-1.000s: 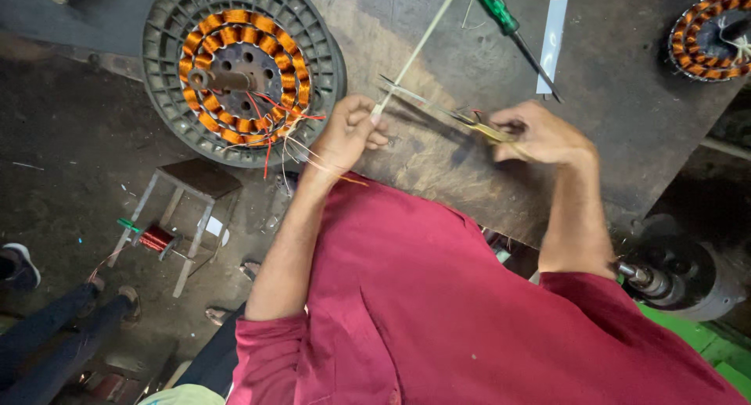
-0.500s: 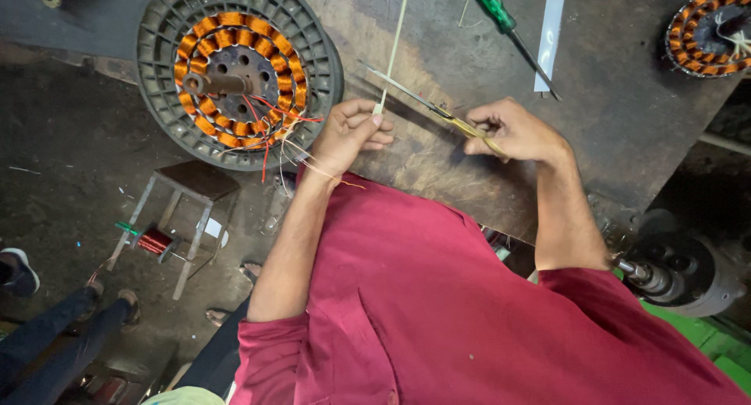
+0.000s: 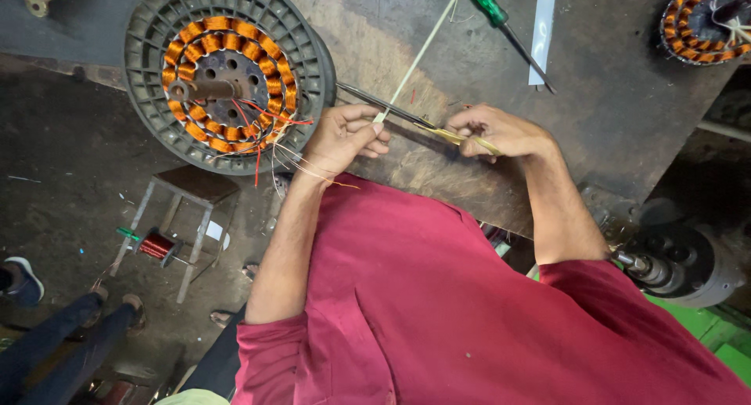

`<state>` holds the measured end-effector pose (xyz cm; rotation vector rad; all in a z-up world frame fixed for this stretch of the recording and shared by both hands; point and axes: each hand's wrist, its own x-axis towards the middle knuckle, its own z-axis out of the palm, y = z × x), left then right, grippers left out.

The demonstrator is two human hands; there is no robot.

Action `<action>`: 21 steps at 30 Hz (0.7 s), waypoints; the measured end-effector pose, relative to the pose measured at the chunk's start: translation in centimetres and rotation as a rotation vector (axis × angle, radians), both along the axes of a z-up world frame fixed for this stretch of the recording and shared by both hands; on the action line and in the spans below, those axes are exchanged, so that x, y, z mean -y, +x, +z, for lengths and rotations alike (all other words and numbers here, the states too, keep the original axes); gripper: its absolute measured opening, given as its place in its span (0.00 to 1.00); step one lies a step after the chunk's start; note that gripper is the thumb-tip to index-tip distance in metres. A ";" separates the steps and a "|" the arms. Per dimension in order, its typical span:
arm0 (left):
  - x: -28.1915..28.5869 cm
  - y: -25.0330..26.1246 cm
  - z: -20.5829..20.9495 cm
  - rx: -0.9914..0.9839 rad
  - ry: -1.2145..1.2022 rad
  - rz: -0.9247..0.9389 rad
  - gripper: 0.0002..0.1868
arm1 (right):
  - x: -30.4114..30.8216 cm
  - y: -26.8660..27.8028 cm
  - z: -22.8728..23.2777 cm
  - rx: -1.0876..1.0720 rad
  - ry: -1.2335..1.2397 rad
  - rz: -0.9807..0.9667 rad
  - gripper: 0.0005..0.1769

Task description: The person works on an electric motor stator, using a screwdriver to adjust copper windings and a wooden stick to separate and organize wires. They also use scissors to trim excess wire and continue manipulating the windings by hand.

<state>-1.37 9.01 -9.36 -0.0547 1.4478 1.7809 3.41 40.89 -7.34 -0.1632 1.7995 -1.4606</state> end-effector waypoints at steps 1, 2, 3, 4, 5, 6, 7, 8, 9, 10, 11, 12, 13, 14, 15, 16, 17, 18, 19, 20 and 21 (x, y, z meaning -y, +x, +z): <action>0.0 0.0 0.0 0.000 0.003 0.000 0.17 | 0.0 -0.1 0.1 0.014 -0.015 -0.002 0.10; 0.0 0.0 -0.1 -0.006 -0.003 -0.006 0.17 | 0.1 -0.1 0.3 0.014 -0.024 0.005 0.13; 0.0 0.0 -0.1 -0.011 -0.009 -0.013 0.17 | 0.0 -0.1 0.4 0.014 -0.032 0.012 0.16; -0.1 0.0 -0.2 -0.017 -0.014 -0.019 0.17 | 0.1 -0.1 0.4 0.014 -0.041 0.019 0.19; -0.2 -0.1 -0.2 -0.023 -0.027 -0.023 0.17 | 0.1 0.0 0.3 0.013 -0.034 0.021 0.21; -0.2 -0.1 -0.1 -0.029 -0.039 -0.027 0.17 | 0.1 0.0 0.2 0.013 -0.028 0.022 0.22; -0.3 -0.2 0.0 -0.035 -0.052 -0.031 0.17 | 0.2 0.1 0.0 0.014 -0.022 0.025 0.24; -0.4 -0.2 0.1 -0.042 -0.052 -0.028 0.16 | 0.1 0.2 -0.2 0.051 -0.022 0.005 0.23; -0.5 -0.3 0.3 -0.049 -0.052 -0.025 0.15 | 0.0 0.2 -0.4 0.088 -0.021 -0.015 0.22; -0.7 -0.3 0.6 -0.056 -0.052 -0.022 0.14 | -0.3 0.3 -0.5 0.125 -0.020 -0.034 0.20; -0.9 -0.3 1.0 -0.094 -0.131 -0.021 0.12 | -0.6 0.3 -0.6 0.111 -0.014 -0.056 0.17; -1.1 -0.2 1.4 -0.132 -0.210 -0.020 0.10 | -1.1 0.3 -0.6 0.096 -0.008 -0.077 0.14; -1.5 -0.3 1.8 -0.173 -0.289 -0.019 0.08 | -1.6 0.2 -0.5 0.078 -0.002 -0.098 0.11; -1.9 -0.3 2.1 -0.456 -0.463 0.023 0.07 | -2.4 0.2 -0.3 0.079 0.105 -0.180 0.07; -2.3 -0.1 2.3 -0.738 -0.634 0.065 0.07 | -3.4 0.5 0.2 0.086 0.211 -0.260 0.06; -2.8 0.0 2.4 -1.022 -0.800 0.105 0.06 | -4.1 0.8 0.5 0.092 0.317 -0.339 0.09; -3.5 -0.1 2.2 -1.108 -0.889 0.061 0.06 | -4.9 0.9 0.7 0.056 0.189 -0.368 0.10; -4.2 -0.5 1.9 -1.192 -0.978 0.017 0.06 | -5.8 1.0 1.0 0.020 0.060 -0.395 0.11; -5.0 -1.1 1.6 -1.280 -1.065 -0.027 0.06 | -6.5 0.9 1.3 -0.020 -0.067 -0.423 0.14; -5.8 -1.8 1.2 -1.331 -1.114 -0.044 0.05 | -7.1 1.0 1.6 -0.020 -0.045 -0.427 0.15; -6.4 -2.5 0.8 -1.381 -1.164 -0.062 0.04 | -7.6 1.2 1.8 -0.018 -0.023 -0.431 0.17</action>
